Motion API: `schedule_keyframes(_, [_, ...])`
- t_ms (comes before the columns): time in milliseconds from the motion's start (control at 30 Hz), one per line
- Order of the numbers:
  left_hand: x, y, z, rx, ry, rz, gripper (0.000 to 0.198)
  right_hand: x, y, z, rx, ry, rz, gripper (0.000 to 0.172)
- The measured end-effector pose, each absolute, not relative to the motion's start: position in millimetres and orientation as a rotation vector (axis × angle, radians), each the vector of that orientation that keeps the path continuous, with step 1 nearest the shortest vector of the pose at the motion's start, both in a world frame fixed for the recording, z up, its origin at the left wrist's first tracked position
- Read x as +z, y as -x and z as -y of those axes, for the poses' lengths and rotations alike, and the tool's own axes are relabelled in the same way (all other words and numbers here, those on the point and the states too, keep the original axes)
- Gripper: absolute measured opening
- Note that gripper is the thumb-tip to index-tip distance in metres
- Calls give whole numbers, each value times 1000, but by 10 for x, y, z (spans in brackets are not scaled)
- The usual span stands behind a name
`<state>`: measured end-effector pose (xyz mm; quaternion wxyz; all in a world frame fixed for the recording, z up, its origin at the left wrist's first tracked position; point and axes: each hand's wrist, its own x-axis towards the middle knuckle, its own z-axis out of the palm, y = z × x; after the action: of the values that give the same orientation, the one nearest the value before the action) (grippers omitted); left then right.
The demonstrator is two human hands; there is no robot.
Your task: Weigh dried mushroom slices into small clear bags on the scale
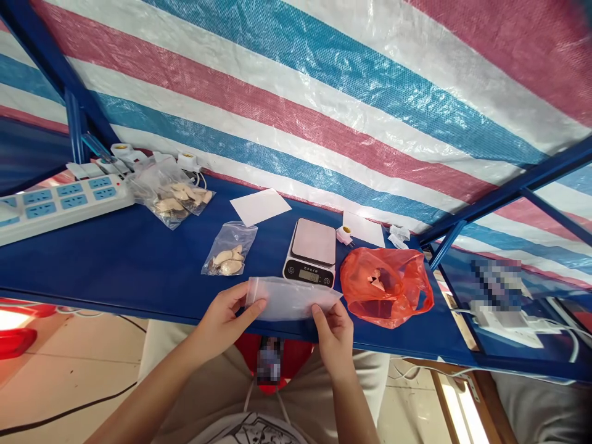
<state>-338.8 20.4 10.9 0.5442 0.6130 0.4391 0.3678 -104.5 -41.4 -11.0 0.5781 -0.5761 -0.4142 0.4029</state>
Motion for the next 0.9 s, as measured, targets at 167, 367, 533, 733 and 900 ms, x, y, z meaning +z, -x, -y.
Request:
schedule_keyframes(167, [151, 3436, -254, 839, -1364, -1140, 48, -159, 998, 371, 947, 1436, 922, 37])
schedule_keyframes(367, [230, 3461, -300, 820, -1335, -1162, 53, -147, 999, 327, 940, 1474, 880, 45])
schedule_keyframes(533, [192, 3490, -300, 806, -1333, -1163, 49, -77, 1050, 322, 965, 1431, 781, 46])
schedule_keyframes(733, [326, 3557, -323, 874, -1496, -1142, 38, -96, 1025, 325, 1062, 1284, 700, 42])
schedule_keyframes(900, [828, 3743, -527, 1352, -1773, -1402, 30, -85, 1021, 315, 1127, 1175, 691, 40])
